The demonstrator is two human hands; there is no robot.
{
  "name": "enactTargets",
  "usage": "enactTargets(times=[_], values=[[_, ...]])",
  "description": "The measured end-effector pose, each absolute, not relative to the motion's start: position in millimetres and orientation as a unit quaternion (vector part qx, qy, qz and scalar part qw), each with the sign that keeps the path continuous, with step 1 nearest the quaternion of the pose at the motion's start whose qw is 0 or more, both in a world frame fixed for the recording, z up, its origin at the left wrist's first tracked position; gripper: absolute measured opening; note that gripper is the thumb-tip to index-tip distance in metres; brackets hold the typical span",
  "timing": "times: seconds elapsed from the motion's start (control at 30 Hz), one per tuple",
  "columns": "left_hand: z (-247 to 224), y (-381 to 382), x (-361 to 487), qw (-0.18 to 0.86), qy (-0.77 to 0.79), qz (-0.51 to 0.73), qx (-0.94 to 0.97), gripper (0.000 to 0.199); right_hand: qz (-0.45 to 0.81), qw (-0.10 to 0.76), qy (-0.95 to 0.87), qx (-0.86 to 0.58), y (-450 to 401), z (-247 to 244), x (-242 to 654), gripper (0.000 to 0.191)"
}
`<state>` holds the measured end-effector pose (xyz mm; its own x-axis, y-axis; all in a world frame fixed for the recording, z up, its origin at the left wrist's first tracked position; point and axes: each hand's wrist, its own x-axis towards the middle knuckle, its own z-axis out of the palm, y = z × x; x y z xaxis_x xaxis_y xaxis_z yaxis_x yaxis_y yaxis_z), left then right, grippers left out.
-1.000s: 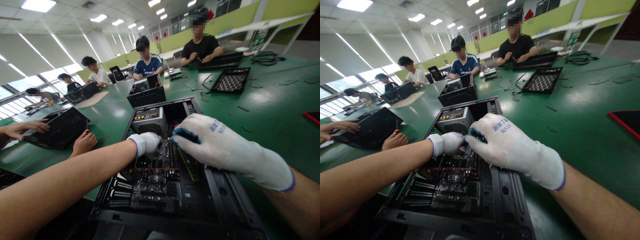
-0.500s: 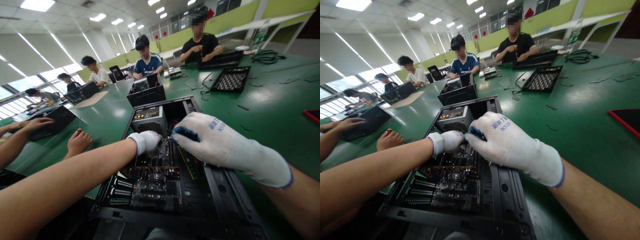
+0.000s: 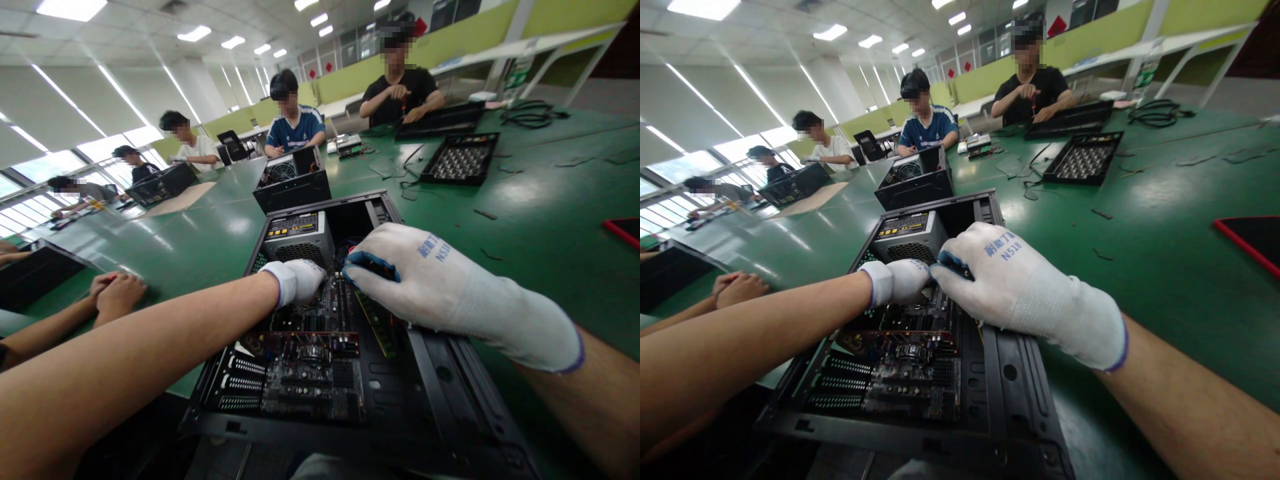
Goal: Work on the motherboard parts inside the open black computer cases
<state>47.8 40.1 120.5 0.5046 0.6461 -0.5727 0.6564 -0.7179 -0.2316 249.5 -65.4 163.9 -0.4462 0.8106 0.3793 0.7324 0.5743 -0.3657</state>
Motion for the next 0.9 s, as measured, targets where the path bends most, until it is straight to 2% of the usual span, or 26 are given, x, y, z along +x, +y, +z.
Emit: enactTargets(times=[0.23, 0.67, 0.9], values=[[120.2, 40.6, 46.1, 0.006, 0.385, -0.324, 0.864, 0.03, 0.074, 0.266, -0.848, -0.452, -65.4, 163.1, 250.5, 0.032], [120.2, 42.2, 46.1, -0.002, 0.381, -0.339, 0.86, 0.038, 0.076, 0.26, -0.847, -0.456, -65.4, 165.1, 249.8, 0.035], [125.1, 44.3, 38.1, 0.0, 0.376, -0.284, 0.882, 0.032, 0.073, 0.265, -0.847, -0.455, -66.1, 164.3, 250.8, 0.035]])
